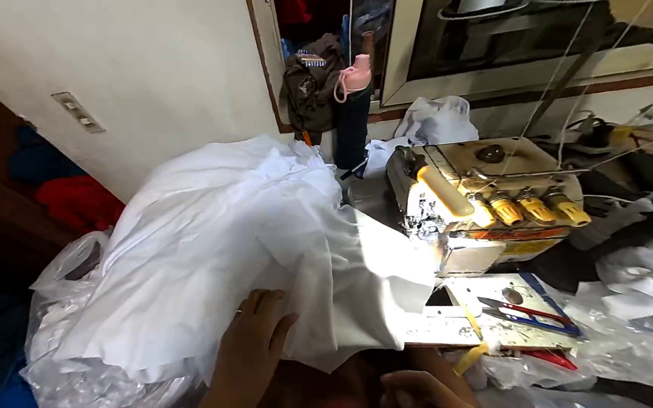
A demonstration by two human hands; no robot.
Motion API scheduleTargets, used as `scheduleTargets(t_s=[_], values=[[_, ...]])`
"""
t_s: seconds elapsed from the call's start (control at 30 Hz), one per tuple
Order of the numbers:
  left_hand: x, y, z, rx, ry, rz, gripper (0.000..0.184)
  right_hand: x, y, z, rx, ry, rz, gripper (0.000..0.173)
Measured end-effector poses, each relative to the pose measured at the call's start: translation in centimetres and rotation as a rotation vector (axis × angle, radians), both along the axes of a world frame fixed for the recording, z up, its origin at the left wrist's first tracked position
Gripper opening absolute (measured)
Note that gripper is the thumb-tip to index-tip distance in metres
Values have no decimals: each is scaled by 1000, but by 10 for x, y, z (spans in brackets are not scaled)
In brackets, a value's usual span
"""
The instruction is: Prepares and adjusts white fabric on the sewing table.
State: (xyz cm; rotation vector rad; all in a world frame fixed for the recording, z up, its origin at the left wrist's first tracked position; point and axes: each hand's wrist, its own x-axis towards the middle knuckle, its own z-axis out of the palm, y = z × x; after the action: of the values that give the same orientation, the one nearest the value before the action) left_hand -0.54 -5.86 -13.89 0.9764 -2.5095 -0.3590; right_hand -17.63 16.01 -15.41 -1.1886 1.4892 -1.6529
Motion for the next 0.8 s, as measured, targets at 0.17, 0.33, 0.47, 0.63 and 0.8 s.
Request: scheduleTargets(t_s=[0.17,0.33,0.47,0.63,0.8], values=[[-10,7,-26,162,127,34,27,6,-36,-18,57,18,-4,21],[-15,27,31,799,737,-37,17,7,-77,-45,70,-461,100,37],[-20,46,36,574,466,-158,20,16,-99,-28,96,-945,270,52],[-8,46,17,474,151,-162,26,-2,-102,-32,67,-918,280,28],[8,43,23,664,446,-107,17,-10,-92,-34,61,-829,239,22]])
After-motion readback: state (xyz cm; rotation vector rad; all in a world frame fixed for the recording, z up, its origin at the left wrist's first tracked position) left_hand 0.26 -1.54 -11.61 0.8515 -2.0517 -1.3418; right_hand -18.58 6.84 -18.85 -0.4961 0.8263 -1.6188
